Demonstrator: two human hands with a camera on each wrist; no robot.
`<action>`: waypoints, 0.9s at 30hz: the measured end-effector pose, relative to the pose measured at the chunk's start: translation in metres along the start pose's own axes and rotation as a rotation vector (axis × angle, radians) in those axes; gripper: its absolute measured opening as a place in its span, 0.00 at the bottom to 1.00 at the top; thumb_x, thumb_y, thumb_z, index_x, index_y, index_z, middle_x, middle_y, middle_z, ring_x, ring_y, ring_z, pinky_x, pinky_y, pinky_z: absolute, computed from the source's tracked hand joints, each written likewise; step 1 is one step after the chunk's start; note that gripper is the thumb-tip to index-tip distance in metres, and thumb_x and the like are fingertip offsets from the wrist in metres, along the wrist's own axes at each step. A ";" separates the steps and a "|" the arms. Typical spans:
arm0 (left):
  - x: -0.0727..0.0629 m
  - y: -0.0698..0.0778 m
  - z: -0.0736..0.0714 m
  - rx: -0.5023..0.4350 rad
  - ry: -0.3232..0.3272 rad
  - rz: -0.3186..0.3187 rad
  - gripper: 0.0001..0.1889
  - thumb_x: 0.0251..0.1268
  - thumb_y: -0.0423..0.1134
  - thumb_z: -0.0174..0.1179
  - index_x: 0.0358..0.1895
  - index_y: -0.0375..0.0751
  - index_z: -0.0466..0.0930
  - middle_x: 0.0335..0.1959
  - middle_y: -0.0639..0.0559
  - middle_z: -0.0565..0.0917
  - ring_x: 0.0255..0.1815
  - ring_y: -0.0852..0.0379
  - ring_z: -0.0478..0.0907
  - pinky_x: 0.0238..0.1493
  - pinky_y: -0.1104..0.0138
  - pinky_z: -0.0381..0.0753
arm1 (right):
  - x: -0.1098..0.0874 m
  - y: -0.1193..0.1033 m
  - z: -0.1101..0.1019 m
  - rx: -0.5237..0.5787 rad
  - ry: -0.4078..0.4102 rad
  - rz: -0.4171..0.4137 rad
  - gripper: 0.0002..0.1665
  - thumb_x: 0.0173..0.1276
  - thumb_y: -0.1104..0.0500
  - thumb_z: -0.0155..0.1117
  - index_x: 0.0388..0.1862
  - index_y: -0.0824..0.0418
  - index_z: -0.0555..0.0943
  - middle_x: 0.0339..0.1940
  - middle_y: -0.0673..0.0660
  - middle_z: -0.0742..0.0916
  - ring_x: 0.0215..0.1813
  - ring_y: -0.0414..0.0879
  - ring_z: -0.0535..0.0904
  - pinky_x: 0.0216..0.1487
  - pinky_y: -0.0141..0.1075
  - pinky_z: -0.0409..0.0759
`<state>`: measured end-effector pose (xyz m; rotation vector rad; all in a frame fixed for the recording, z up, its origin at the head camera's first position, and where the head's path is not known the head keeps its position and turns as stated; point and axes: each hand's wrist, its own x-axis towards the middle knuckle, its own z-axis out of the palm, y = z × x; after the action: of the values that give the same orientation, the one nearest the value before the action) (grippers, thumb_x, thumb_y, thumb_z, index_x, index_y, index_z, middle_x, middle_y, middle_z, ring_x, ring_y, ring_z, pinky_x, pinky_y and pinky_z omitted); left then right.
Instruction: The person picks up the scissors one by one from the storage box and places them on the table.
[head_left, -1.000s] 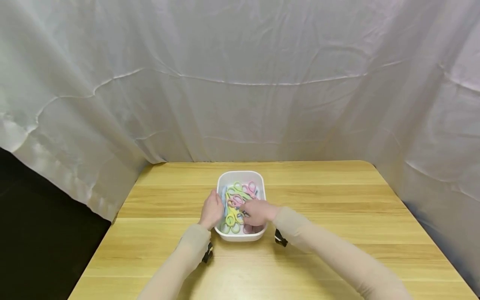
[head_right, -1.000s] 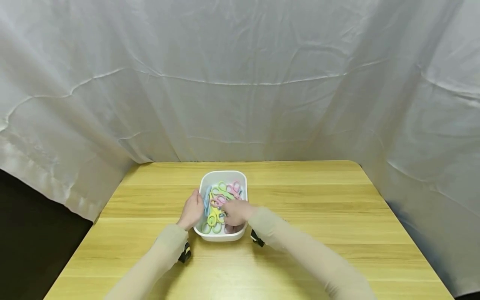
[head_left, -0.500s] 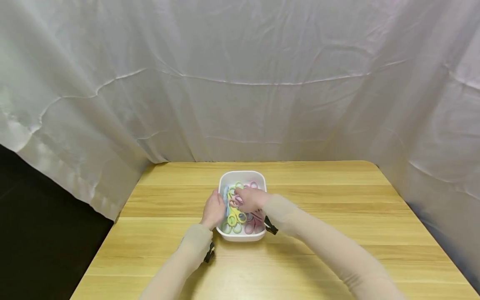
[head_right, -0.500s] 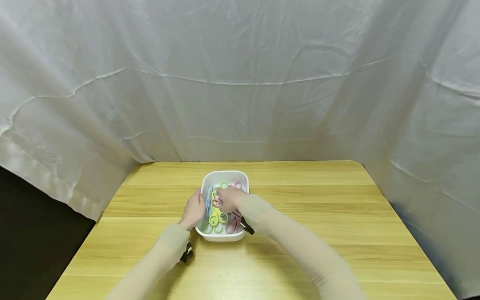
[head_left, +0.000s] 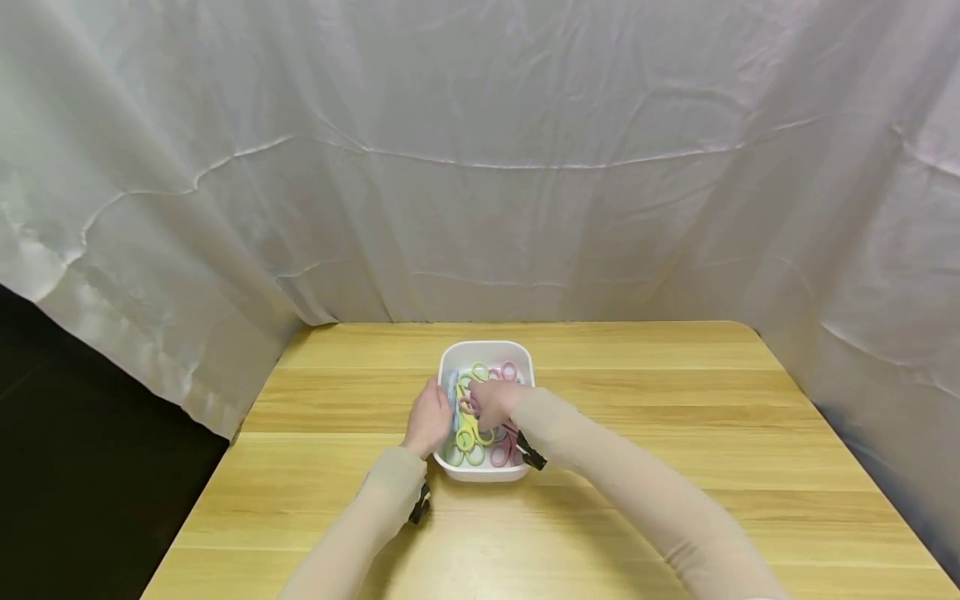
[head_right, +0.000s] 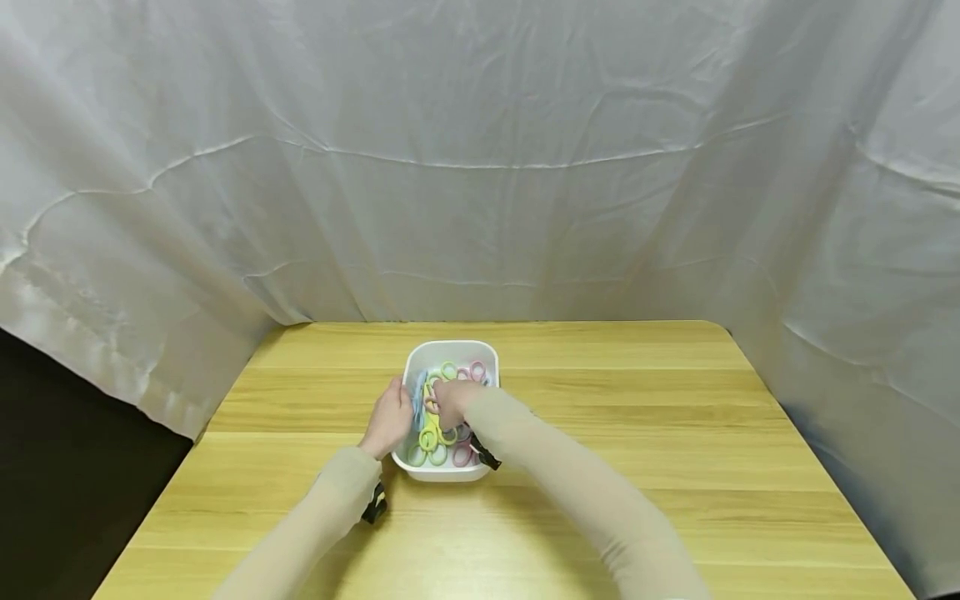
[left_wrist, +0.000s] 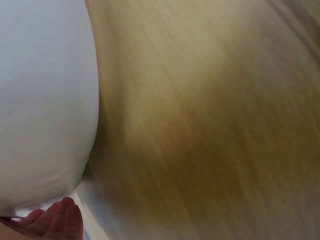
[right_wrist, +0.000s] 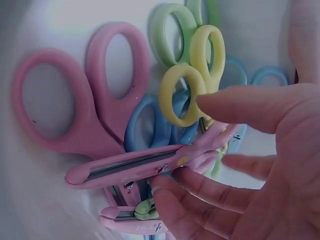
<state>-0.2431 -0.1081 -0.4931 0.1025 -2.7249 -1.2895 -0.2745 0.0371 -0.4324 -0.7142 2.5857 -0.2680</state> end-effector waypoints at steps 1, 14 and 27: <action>0.000 0.000 0.000 0.005 -0.001 0.000 0.23 0.80 0.36 0.36 0.67 0.25 0.67 0.60 0.27 0.79 0.63 0.33 0.78 0.68 0.44 0.76 | 0.000 -0.001 -0.001 -0.004 -0.002 0.000 0.27 0.52 0.66 0.72 0.52 0.59 0.74 0.34 0.52 0.80 0.38 0.46 0.77 0.41 0.36 0.80; 0.001 0.002 0.000 -0.011 -0.010 -0.027 0.24 0.81 0.37 0.35 0.70 0.27 0.66 0.61 0.29 0.79 0.63 0.35 0.78 0.68 0.44 0.76 | -0.006 -0.010 -0.010 0.051 -0.107 0.033 0.31 0.57 0.71 0.68 0.60 0.60 0.75 0.48 0.57 0.84 0.44 0.46 0.79 0.48 0.35 0.82; 0.001 -0.002 0.002 0.001 0.002 -0.019 0.23 0.80 0.37 0.36 0.68 0.26 0.67 0.61 0.28 0.79 0.64 0.33 0.77 0.68 0.44 0.76 | 0.002 -0.014 -0.004 -0.085 -0.032 0.043 0.25 0.54 0.70 0.69 0.50 0.54 0.75 0.35 0.50 0.81 0.38 0.44 0.77 0.32 0.30 0.79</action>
<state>-0.2443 -0.1085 -0.4958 0.1294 -2.7291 -1.2924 -0.2719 0.0243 -0.4254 -0.6861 2.5911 -0.1322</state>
